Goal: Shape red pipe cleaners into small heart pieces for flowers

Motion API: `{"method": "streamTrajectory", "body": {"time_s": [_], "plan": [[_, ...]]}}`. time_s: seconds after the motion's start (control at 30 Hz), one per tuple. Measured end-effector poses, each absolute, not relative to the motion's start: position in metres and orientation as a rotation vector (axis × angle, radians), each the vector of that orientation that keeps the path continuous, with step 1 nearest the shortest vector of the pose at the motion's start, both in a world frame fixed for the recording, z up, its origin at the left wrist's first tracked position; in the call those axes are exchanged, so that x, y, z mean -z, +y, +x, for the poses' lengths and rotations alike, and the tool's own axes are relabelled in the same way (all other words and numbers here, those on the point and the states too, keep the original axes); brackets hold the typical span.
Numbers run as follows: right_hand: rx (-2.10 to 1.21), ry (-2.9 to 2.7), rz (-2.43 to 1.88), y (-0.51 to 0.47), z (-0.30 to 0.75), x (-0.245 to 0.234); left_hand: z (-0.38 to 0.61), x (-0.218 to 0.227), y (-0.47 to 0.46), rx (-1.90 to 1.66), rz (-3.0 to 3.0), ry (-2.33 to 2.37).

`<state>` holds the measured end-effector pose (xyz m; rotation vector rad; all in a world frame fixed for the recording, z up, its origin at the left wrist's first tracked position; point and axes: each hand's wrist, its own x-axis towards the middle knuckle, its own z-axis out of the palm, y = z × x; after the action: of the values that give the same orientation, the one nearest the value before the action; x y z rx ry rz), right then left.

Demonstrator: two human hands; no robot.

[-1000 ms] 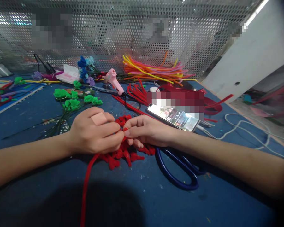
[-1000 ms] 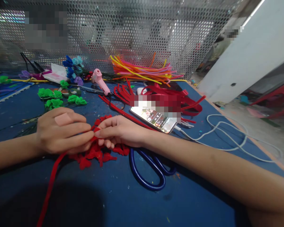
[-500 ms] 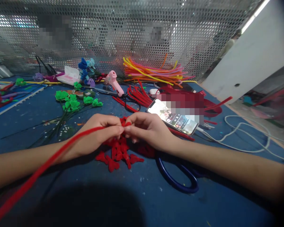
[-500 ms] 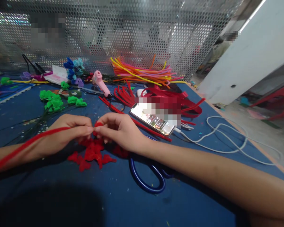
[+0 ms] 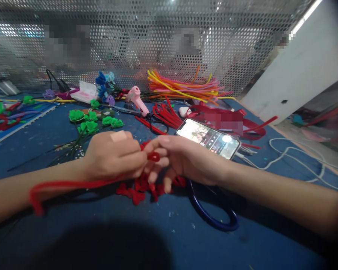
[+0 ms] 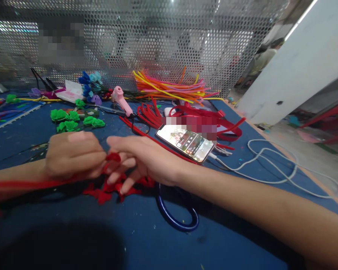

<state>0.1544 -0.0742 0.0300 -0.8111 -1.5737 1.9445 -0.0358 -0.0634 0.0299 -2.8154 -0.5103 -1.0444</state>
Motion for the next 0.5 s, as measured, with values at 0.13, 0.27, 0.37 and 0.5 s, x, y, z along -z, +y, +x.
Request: {"method": "streamTrajectory", "body": {"time_s": [0.13, 0.27, 0.37, 0.5], "plan": [[-2.592, -1.025, -0.986, -0.076, 0.152, -0.029, -0.045, -0.019, -0.076, 0.883, -2.292, -0.296], [-2.736, -0.881, -1.146, -0.082, 0.15, -0.03, -0.047, -0.014, -0.084, 0.716, -2.224, -0.154], [-2.679, -0.803, -1.112, -0.088, 0.148, -0.031, -0.048, -0.015, -0.082, 0.735, -2.218, -0.1], [-2.536, -0.854, -0.975, -0.093, 0.145, -0.028, -0.047, -0.015, -0.081, 0.839, -2.258, -0.237]]}}
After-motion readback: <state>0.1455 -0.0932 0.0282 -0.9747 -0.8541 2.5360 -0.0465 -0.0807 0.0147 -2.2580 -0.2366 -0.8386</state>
